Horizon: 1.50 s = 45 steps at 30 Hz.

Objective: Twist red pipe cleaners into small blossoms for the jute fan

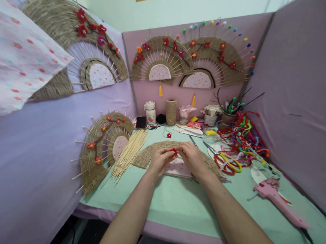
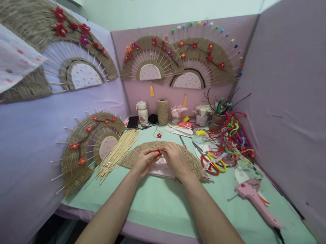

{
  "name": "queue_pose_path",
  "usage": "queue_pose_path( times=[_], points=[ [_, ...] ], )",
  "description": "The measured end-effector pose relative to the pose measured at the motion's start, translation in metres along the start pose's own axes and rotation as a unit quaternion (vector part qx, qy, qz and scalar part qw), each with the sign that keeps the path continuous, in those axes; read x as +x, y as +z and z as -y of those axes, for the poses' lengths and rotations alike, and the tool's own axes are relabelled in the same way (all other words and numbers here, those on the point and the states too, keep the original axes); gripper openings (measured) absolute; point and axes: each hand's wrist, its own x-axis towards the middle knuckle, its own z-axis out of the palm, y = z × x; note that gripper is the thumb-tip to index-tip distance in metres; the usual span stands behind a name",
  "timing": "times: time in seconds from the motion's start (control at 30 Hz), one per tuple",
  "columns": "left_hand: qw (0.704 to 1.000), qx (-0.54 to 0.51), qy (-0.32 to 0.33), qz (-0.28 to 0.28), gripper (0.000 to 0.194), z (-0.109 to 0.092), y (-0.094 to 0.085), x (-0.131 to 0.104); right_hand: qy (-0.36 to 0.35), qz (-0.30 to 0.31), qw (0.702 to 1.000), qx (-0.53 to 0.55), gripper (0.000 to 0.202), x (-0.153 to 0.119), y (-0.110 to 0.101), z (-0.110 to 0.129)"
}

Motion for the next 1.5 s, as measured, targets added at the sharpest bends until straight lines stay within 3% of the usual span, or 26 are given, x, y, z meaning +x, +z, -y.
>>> queue_pose_path(
  times=[0.13, 0.3, 0.73, 1.13, 1.37, 1.5],
  points=[
    [0.999, 0.013, 0.042, -0.026, 0.024, 0.0006, 0.0009, 0.0015, 0.033, -0.027, 0.998, 0.042, 0.013, 0.0005, 0.0019, -0.001],
    [0.996, 0.011, 0.069, -0.052, 0.023, 0.0016, 0.0, 0.0048, 0.06, -0.011, 0.997, 0.054, 0.01, -0.001, 0.0058, -0.0009],
    [0.997, 0.012, 0.072, -0.038, 0.023, 0.0039, 0.0007, 0.006, 0.13, -0.05, 0.984, 0.108, 0.011, -0.0001, 0.0088, 0.0028],
    [0.997, 0.043, 0.045, -0.044, 0.024, 0.0048, -0.0026, 0.0058, 0.13, -0.04, 0.983, 0.125, 0.013, -0.0008, 0.005, 0.0043],
    [0.999, 0.032, 0.026, -0.029, 0.027, 0.0051, -0.0055, 0.0066, 0.097, -0.032, 0.988, 0.119, 0.014, -0.0004, 0.0048, 0.0028],
    [0.996, 0.029, 0.058, -0.059, 0.027, 0.0051, -0.0044, 0.0082, 0.108, -0.053, 0.986, 0.115, 0.015, -0.0009, 0.0076, 0.0047]
  ],
)
